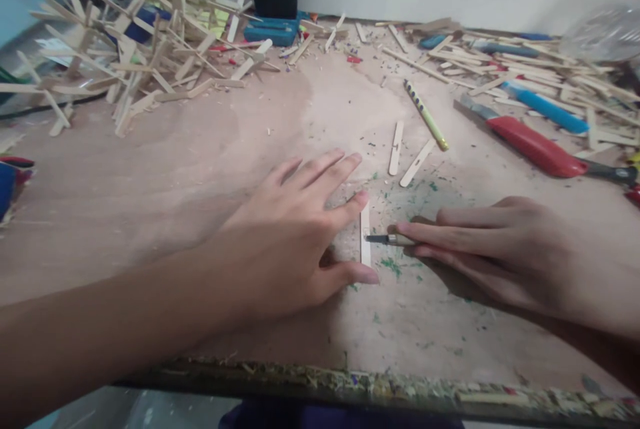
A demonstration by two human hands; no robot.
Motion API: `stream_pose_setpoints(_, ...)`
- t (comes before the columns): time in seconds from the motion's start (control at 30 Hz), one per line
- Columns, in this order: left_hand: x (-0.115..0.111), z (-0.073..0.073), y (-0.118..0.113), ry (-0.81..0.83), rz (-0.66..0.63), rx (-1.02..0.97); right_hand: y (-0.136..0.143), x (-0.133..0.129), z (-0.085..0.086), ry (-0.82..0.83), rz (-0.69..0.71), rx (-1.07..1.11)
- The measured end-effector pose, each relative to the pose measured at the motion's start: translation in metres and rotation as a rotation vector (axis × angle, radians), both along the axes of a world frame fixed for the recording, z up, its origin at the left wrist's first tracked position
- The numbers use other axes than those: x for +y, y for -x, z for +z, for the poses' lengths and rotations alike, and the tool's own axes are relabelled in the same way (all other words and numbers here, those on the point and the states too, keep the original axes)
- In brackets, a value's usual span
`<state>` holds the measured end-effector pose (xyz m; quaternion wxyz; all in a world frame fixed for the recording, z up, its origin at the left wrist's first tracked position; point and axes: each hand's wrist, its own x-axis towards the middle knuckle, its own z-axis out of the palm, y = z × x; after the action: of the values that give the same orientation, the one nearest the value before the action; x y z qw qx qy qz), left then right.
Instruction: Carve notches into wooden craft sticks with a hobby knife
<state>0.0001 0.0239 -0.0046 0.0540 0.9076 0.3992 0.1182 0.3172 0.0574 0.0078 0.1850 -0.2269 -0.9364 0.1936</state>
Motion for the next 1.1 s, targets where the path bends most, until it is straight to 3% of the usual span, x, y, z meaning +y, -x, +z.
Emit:
stream_pose_setpoints(0.4, 0.001, -0.003, -0.002, -0.002, 0.005, -0.016, 0.001, 0.002, -0.002, -0.01, 0.013, 0.001)
stream_pose_setpoints(0.63, 0.0, 0.002, -0.001, 0.02, 0.008, 0.018, 0.001, 0.001, 0.008, -0.01, -0.013, -0.048)
stream_pose_setpoints(0.8, -0.002, -0.004, 0.0, 0.036, 0.0, 0.011, 0.001, 0.004, 0.012, -0.008, -0.04, -0.054)
stream_pose_setpoints(0.93, -0.002, -0.008, 0.004, -0.013, -0.005, -0.038, -0.003, 0.006, 0.012, -0.017, -0.029, -0.097)
stream_pose_setpoints(1.1, 0.0, -0.002, 0.008, -0.111, -0.005, -0.084, -0.003, 0.005, 0.013, 0.009, -0.03, -0.082)
